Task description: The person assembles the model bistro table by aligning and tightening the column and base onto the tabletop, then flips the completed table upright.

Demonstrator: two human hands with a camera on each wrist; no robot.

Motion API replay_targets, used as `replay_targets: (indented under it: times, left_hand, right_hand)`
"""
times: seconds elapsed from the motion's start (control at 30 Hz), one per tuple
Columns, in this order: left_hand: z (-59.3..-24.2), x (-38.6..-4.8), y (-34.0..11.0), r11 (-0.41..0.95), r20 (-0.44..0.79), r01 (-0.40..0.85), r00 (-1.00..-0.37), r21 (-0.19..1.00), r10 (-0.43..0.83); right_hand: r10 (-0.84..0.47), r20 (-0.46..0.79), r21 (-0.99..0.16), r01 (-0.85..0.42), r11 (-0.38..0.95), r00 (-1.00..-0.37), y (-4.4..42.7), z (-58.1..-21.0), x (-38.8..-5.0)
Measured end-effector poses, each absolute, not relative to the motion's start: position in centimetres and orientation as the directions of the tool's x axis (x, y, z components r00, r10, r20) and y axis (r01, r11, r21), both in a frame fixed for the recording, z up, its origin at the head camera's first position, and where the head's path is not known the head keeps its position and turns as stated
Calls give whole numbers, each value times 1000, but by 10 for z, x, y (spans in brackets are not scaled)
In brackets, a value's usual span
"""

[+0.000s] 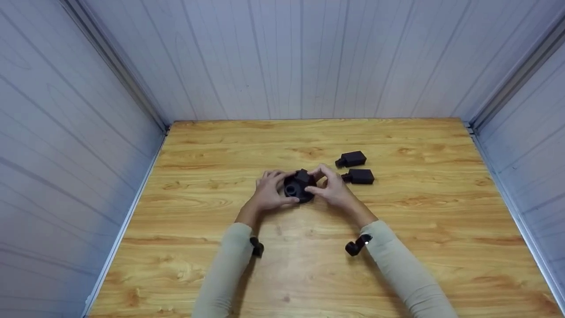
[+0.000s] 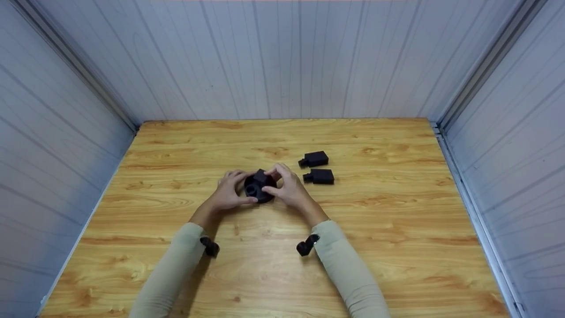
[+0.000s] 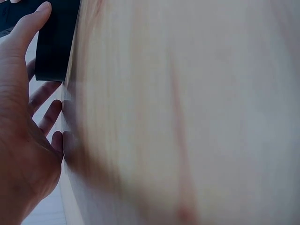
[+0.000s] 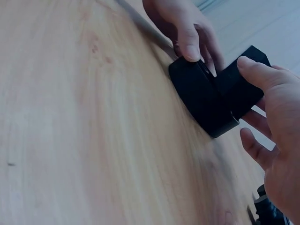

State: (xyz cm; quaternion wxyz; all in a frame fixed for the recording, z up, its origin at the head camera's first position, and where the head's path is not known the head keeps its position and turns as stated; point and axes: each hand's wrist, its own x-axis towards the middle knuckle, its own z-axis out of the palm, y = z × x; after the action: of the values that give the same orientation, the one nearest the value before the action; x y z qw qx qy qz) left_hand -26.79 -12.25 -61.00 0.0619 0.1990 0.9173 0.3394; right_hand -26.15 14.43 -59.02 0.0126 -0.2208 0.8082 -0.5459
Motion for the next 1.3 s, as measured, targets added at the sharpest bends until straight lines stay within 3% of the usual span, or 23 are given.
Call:
replay_targets:
  times: [0.57, 1.0, 1.3]
  left_hand:
    - [-611, -269, -122, 705, 9, 318, -915, 634, 404]
    - [-608, -268, -124, 706, 9, 312, -918, 636, 397]
    - [-610, -267, -123, 698, 14, 312, -917, 645, 398]
  right_hand:
    - [-521, 108, -941, -256, 220, -847, 150, -580, -267]
    - [-393, 178, -909, -304, 284, -902, 145, -587, -268]
    - [-435, 178, -904, -321, 282, -882, 153, -587, -265]
